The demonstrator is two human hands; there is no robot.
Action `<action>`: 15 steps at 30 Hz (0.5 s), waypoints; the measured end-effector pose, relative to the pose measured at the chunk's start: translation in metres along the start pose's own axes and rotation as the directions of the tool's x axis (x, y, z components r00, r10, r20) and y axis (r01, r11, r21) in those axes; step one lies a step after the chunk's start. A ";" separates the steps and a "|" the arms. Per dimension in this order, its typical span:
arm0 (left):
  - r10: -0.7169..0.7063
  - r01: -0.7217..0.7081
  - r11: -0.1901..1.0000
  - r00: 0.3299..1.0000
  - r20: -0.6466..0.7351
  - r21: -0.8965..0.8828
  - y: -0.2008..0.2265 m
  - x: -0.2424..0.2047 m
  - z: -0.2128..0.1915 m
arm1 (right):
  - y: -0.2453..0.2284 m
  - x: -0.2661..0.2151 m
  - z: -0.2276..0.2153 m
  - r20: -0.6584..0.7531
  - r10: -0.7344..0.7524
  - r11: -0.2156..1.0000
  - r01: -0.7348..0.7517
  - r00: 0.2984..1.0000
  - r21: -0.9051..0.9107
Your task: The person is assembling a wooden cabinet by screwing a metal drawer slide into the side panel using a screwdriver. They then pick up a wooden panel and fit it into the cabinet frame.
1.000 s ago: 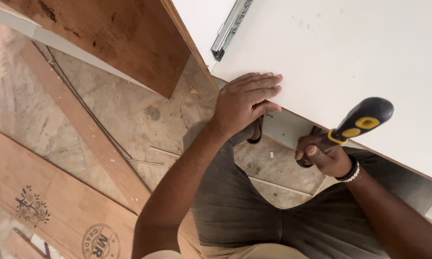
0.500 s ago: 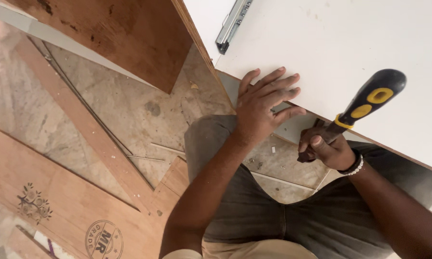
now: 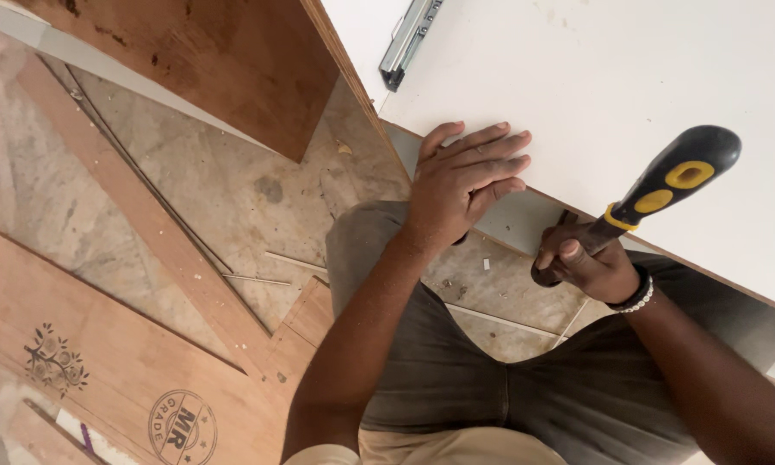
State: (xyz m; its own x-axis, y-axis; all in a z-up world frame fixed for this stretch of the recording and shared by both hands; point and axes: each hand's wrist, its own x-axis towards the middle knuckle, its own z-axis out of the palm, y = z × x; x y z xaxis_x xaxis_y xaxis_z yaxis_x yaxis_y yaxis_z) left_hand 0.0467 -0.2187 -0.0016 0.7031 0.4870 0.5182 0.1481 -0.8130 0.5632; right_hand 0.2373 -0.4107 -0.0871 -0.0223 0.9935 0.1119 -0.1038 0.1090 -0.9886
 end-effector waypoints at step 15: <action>-0.048 0.077 0.990 0.973 -0.226 0.121 0.036 0.002 0.038 | 0.003 -0.005 -0.003 0.003 0.010 0.999 -0.010 1.000 -0.048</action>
State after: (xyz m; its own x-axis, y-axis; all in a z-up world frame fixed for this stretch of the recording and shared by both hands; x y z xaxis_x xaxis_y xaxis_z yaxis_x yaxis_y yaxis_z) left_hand 0.0793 -0.2588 -0.0050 0.5198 0.5849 0.6227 0.2850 -0.8058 0.5190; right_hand 0.2397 -0.4156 -0.0907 -0.0269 0.9944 0.1020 -0.0556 0.1004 -0.9934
